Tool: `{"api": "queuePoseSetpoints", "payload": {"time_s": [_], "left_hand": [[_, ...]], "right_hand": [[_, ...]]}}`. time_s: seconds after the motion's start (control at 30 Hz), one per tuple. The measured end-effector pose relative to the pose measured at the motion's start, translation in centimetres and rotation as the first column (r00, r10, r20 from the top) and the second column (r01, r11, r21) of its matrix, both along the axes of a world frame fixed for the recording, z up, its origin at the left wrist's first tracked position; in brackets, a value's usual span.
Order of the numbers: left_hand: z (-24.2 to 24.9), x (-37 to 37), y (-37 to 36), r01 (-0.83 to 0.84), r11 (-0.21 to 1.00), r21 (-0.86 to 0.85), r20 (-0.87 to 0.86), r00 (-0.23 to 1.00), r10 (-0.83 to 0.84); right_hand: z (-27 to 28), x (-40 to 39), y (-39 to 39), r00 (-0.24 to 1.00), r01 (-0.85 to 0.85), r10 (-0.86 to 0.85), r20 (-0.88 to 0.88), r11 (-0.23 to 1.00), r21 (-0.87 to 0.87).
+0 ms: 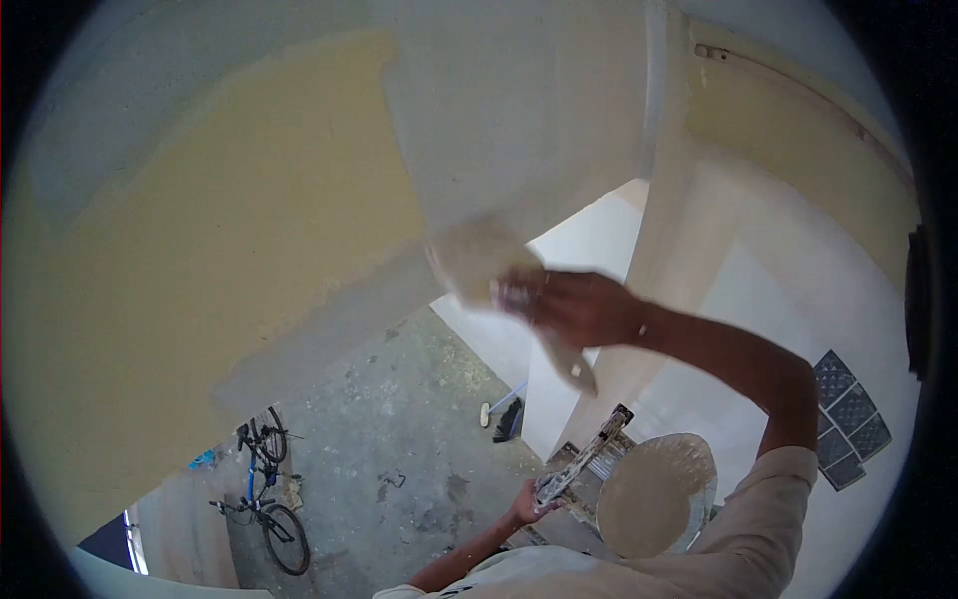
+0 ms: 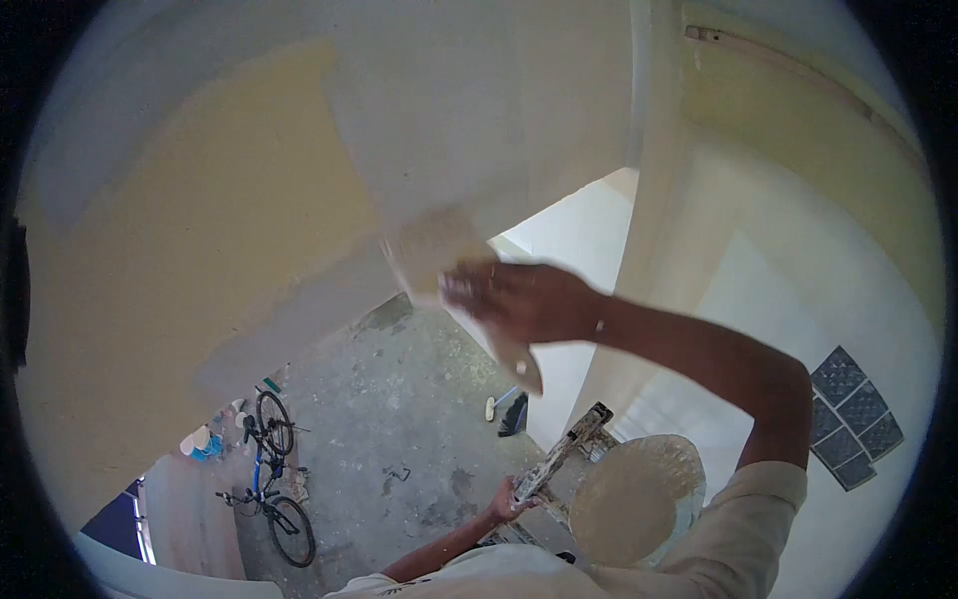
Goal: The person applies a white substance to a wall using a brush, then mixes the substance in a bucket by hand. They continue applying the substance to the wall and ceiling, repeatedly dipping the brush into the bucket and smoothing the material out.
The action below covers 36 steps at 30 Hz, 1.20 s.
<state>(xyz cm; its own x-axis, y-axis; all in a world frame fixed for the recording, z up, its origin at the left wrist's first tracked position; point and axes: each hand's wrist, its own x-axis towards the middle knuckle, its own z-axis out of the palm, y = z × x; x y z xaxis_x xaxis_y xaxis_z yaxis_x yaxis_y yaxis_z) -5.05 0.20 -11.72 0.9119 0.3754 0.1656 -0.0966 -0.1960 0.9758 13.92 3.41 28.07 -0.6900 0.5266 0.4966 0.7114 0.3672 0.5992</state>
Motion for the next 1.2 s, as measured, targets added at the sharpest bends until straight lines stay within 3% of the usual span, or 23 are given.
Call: {"api": "queuePoseSetpoints", "payload": {"time_s": [0.03, 0.1, 0.13, 0.17, 0.3, 0.33, 0.37, 0.43, 0.5, 0.53, 0.6, 0.7, 0.73, 0.77, 0.8, 0.83, 0.87, 1.0, 1.07, 1.13, 1.17, 1.2], "left_hand": [[0.1, 0.0, 0.1, 0.004, 0.999, 0.035, -0.048, 0.999, -0.002], [1.4, 0.0, 0.3, 0.007, 0.997, 0.073, -0.098, 0.995, 0.000], [3.2, -0.1, 0.3, 0.062, 0.994, -0.093, -0.135, 0.988, -0.074], [4.2, -0.3, 0.4, 0.108, 0.960, -0.257, -0.158, 0.976, -0.152], [3.2, 0.0, 0.3, 0.091, 0.988, -0.123, -0.165, 0.980, -0.110], [2.6, 0.2, 0.2, 0.063, 0.995, -0.077, -0.054, 0.996, -0.068], [2.0, 0.4, 0.1, 0.032, 0.999, -0.034, 0.058, 0.998, -0.030], [1.6, 0.3, 0.2, 0.042, 0.999, -0.013, -0.010, 0.999, -0.042], [1.0, 0.1, 0.5, 0.058, 0.998, 0.020, -0.079, 0.995, -0.056], [0.6, 0.2, 0.5, 0.067, 0.997, -0.021, -0.145, 0.987, -0.070], [1.2, -0.1, 0.3, 0.078, 0.995, -0.065, -0.215, 0.972, -0.090], [3.9, -0.7, -0.6, -0.056, 0.996, -0.071, -0.242, 0.970, 0.037], [3.2, -0.5, -0.6, -0.037, 0.991, -0.126, -0.162, 0.987, 0.016], [2.6, -0.1, -0.4, -0.014, 0.984, -0.176, -0.077, 0.997, 0.001], [2.0, -0.1, -0.3, -0.015, 0.985, -0.173, -0.077, 0.997, 0.002], [1.5, 0.0, -0.2, -0.038, 0.995, -0.090, -0.020, 0.999, 0.036], [1.3, 0.2, -0.1, -0.062, 0.998, -0.007, 0.043, 0.997, 0.062], [4.6, 0.1, -0.3, 0.034, 0.984, -0.177, 0.011, 0.999, -0.033], [3.6, 0.3, -0.2, 0.043, 0.982, -0.186, 0.092, 0.995, -0.027], [2.8, 0.1, -0.2, 0.028, 0.981, -0.194, 0.046, 0.999, -0.020], [2.3, 0.0, -0.2, 0.011, 0.978, -0.208, -0.004, 1.000, -0.012], [1.7, 0.0, -0.2, 0.015, 0.973, -0.232, -0.008, 1.000, -0.017]], "right_hand": [[-1.5, -0.3, -0.4, 0.995, 0.009, -0.003, 0.099, 0.998, -0.056], [-3.4, -0.7, -1.0, 0.999, -0.018, 0.026, 0.046, 0.986, -0.168], [-3.2, -0.7, -1.2, 0.999, -0.021, 0.029, 0.045, 0.986, -0.166], [-2.9, -0.7, -1.5, 0.999, -0.020, 0.027, 0.042, 0.990, -0.138], [3.3, 0.6, -1.7, 0.999, 0.042, -0.039, -0.037, 0.995, 0.092], [6.4, 0.0, -1.9, 0.959, 0.152, -0.144, -0.246, 0.988, 0.011], [9.0, 0.8, -1.3, 0.955, 0.111, -0.066, -0.289, 0.984, 0.142], [13.6, 1.6, 0.1, 0.739, -0.137, 0.163, -0.653, 0.986, 0.091], [16.9, 5.0, 2.2, 0.960, 0.025, 0.104, -0.261, 0.894, 0.448], [18.0, 4.4, 2.3, 0.959, 0.035, 0.097, -0.265, 0.892, 0.451], [19.9, 3.2, 2.6, 0.946, -0.203, 0.288, -0.145, 0.882, 0.426], [14.9, 4.4, 3.6, 0.938, -0.079, 0.182, -0.295, 0.941, 0.329], [12.9, 4.1, 3.5, 0.967, -0.027, 0.124, -0.224, 0.919, 0.393], [10.6, 3.3, 2.6, 0.928, -0.100, 0.197, -0.316, 0.949, 0.299], [8.5, 2.8, 1.9, 0.959, -0.028, 0.098, -0.267, 0.967, 0.255], [5.9, 2.8, 1.7, 0.909, -0.022, 0.070, -0.412, 0.993, 0.120], [3.9, 2.3, 1.0, 0.913, 0.002, 0.017, -0.407, 0.999, 0.045], [-1.7, 2.0, -0.4, 0.982, 0.029, -0.060, -0.177, 0.984, -0.174], [-2.0, 1.9, -1.1, 0.987, 0.034, -0.068, -0.144, 0.973, -0.226], [0.0, 1.3, -2.3, 0.982, 0.075, -0.140, -0.130, 0.908, -0.412], [1.4, 1.1, -2.7, 0.982, 0.075, -0.136, -0.127, 0.913, -0.400], [3.2, 1.2, -3.0, 0.997, 0.073, -0.077, -0.013, 0.978, -0.196]]}}
